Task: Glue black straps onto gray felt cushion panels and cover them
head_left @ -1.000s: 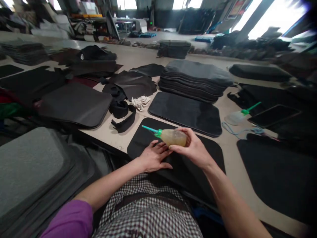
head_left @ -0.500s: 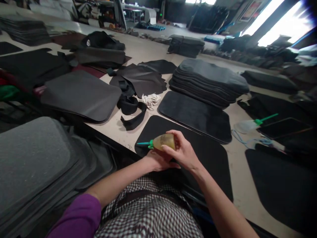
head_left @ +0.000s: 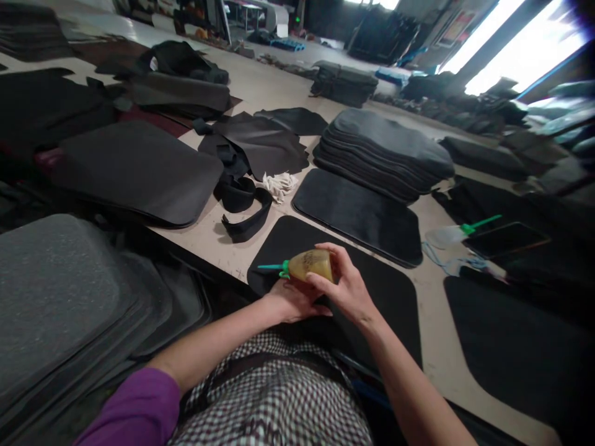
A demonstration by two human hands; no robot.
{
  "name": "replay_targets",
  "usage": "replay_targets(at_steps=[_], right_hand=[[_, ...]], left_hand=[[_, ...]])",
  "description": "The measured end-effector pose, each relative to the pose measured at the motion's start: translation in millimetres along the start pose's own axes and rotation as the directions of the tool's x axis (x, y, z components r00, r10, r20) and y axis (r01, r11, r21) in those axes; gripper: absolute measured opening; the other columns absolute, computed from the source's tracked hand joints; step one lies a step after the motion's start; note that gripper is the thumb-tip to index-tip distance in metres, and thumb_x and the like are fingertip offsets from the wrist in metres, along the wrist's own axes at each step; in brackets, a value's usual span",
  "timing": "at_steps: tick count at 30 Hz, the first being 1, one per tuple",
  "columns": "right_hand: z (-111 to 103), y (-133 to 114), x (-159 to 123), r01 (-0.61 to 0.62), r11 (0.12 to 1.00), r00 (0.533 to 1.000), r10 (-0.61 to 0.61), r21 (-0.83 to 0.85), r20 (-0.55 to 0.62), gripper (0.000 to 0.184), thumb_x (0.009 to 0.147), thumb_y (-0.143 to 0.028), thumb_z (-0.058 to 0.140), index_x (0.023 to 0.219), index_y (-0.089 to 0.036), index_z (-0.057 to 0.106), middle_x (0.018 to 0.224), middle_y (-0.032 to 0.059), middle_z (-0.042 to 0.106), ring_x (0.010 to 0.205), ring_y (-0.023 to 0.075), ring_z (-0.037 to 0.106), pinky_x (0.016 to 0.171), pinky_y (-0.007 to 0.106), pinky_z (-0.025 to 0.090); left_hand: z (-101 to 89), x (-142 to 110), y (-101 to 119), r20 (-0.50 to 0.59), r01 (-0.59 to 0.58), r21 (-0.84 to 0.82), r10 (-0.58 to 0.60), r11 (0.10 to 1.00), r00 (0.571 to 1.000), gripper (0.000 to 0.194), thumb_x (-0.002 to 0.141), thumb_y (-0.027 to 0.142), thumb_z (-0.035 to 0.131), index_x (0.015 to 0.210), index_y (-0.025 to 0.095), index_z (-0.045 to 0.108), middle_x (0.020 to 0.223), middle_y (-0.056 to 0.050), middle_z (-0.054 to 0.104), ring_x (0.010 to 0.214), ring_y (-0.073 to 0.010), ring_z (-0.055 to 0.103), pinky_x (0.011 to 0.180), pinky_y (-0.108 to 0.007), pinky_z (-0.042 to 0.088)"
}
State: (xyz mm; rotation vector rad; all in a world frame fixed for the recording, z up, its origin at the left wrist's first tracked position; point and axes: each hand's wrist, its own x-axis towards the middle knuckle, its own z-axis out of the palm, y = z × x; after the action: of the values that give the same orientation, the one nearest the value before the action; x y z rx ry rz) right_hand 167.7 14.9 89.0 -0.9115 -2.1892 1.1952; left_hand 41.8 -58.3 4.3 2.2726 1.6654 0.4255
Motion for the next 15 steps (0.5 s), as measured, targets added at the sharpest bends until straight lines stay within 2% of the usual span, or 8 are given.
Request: replay_targets(at_steps=[2, 4, 8, 10, 12, 15], right_hand=[[-1.3, 3.3, -2.5, -0.027, 1.0, 0.998, 0.028, 0.014, -0.048, 0.057, 0.084, -0.055, 0.075, 0.13, -0.031, 0.052, 0.116, 0.0047, 0.069, 0.103, 0.0267, 0.07, 0.088, 0.04, 0.059], [-1.8, 4.1, -4.9, -0.039, 0.999, 0.997, 0.041, 0.021, -0.068, 0.056, 0.084, -0.055, 0.075, 0.129, -0.03, 0.053, 0.116, 0.005, 0.069, 0.102, 0.0268, 0.07, 0.086, 0.04, 0.059], [1.1, -0.3, -8.3, -0.024, 0.999, 1.0, 0.025, -0.026, 0.003, 0.059, 0.081, -0.053, 0.079, 0.129, -0.03, 0.052, 0.114, 0.005, 0.07, 0.096, 0.0256, 0.071, 0.083, 0.039, 0.06], [3.1, -2.5, -8.4, -0.011, 0.998, 0.999, 0.013, -0.056, 0.029, 0.06, 0.08, -0.053, 0.08, 0.128, -0.03, 0.053, 0.114, 0.0052, 0.07, 0.095, 0.0251, 0.071, 0.082, 0.038, 0.06], [4.2, -3.4, -7.6, 0.002, 0.998, 1.0, 0.0, -0.058, 0.026, 0.06, 0.081, -0.053, 0.08, 0.129, -0.029, 0.052, 0.113, 0.0054, 0.07, 0.097, 0.025, 0.071, 0.083, 0.038, 0.059], [4.3, -3.2, -5.5, 0.029, 0.999, 1.0, -0.029, -0.042, 0.002, 0.063, 0.081, -0.053, 0.08, 0.131, -0.029, 0.052, 0.116, 0.0058, 0.068, 0.101, 0.0253, 0.069, 0.088, 0.039, 0.059]], left_hand=[[-3.1, -0.2, 0.1, 0.046, -0.018, -0.014, 0.019, 1.0, 0.999, 0.079, 0.097, 0.071, 0.038, 0.161, 0.026, 0.03, 0.167, -0.008, 0.034, 0.151, -0.0307, 0.037, 0.123, -0.047, 0.034], [-3.7, 0.0, 0.2, 0.056, -0.017, -0.017, 0.018, 1.0, 0.998, 0.078, 0.098, 0.072, 0.035, 0.161, 0.027, 0.028, 0.165, -0.008, 0.037, 0.15, -0.0301, 0.038, 0.122, -0.048, 0.035], [3.9, 2.7, 0.0, 0.011, -0.013, -0.012, 0.013, 1.0, 1.0, 0.084, 0.098, 0.068, 0.043, 0.163, 0.02, 0.02, 0.17, -0.008, 0.026, 0.157, -0.0305, 0.022, 0.127, -0.044, 0.027], [7.2, 3.7, -0.3, 0.021, -0.028, -0.01, 0.028, 1.0, 0.999, 0.081, 0.1, 0.061, 0.044, 0.163, 0.017, 0.021, 0.169, -0.009, 0.028, 0.157, -0.0313, 0.021, 0.128, -0.044, 0.024], [6.7, 2.9, -0.3, 0.015, -0.039, -0.008, 0.039, 0.999, 0.999, 0.08, 0.1, 0.06, 0.044, 0.163, 0.016, 0.02, 0.169, -0.009, 0.028, 0.157, -0.0309, 0.02, 0.129, -0.044, 0.021], [1.5, -0.2, -0.2, -0.06, -0.058, 0.024, 0.06, 0.998, 0.996, 0.085, 0.1, 0.063, 0.043, 0.164, 0.016, 0.014, 0.172, -0.01, 0.019, 0.16, -0.0288, 0.009, 0.131, -0.043, 0.014]])
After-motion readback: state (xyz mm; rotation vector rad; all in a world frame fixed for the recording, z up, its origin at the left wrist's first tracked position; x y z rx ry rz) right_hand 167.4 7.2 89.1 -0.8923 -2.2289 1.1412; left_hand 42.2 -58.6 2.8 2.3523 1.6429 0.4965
